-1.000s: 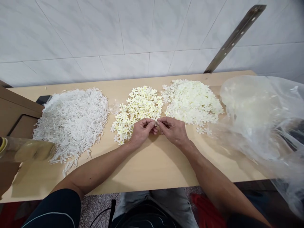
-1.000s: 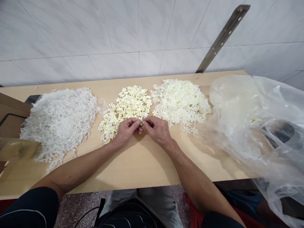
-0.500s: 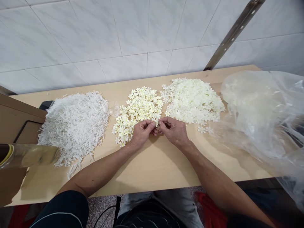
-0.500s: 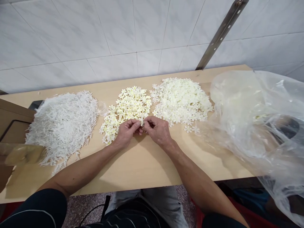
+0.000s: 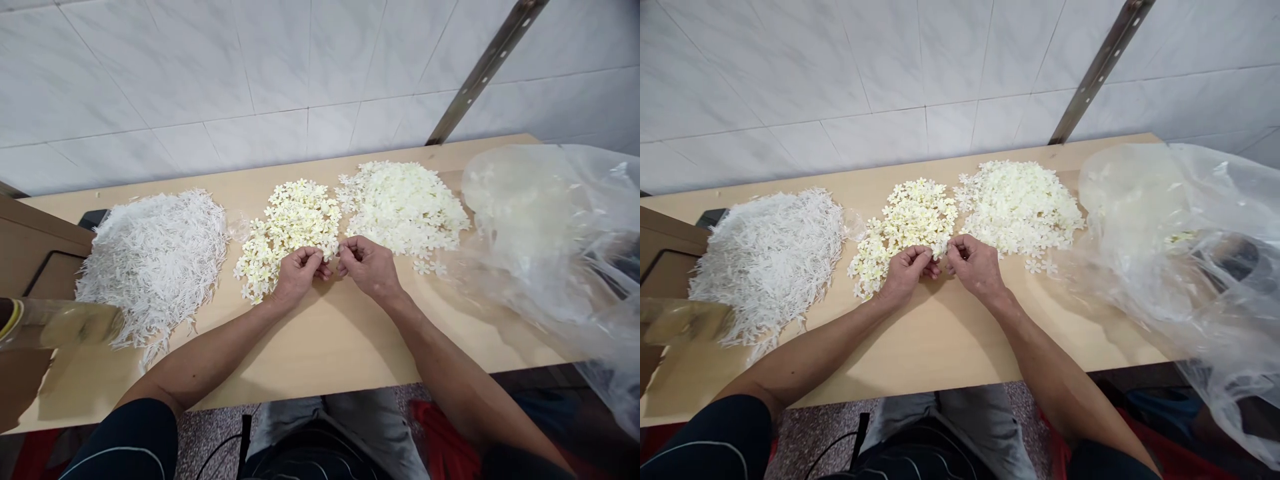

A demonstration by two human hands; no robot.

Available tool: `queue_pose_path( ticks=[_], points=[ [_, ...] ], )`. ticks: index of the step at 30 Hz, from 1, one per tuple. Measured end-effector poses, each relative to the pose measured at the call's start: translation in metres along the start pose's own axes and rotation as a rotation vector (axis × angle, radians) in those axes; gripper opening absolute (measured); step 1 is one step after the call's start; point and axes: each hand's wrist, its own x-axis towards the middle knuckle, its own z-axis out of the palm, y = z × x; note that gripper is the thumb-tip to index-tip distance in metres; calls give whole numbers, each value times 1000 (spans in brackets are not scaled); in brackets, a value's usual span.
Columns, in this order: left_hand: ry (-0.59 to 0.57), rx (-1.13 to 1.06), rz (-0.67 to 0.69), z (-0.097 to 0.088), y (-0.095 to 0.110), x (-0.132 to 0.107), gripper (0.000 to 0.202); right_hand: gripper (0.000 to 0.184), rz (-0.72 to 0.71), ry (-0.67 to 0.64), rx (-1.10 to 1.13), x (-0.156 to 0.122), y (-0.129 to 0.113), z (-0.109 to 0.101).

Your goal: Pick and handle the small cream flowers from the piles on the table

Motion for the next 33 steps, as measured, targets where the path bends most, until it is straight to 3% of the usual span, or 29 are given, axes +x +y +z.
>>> queue_pose_path(
  ticks=[9,15,23,28,31,33],
  points=[
    [-18,-36,3,1,2,-3,33,31,279,-145,526,11,-7,-15],
    [-12,-19,-3,2,3,-4,33,35,336,-138,588,10,-15,-18],
    [-12,14,6,3,6,-5,32,21,134,8,280,13,-6,-27],
    [-8,-20,7,4,4,-5,32,18,2,330,-286,19,4,-60],
    [-2,-29,9,4,3,-4,32,25,-170,509,-535,20,5,-64],
    [-8,-21,10,4,3,-3,32,21,-225,419,-504,15,2,-51]
  ],
)
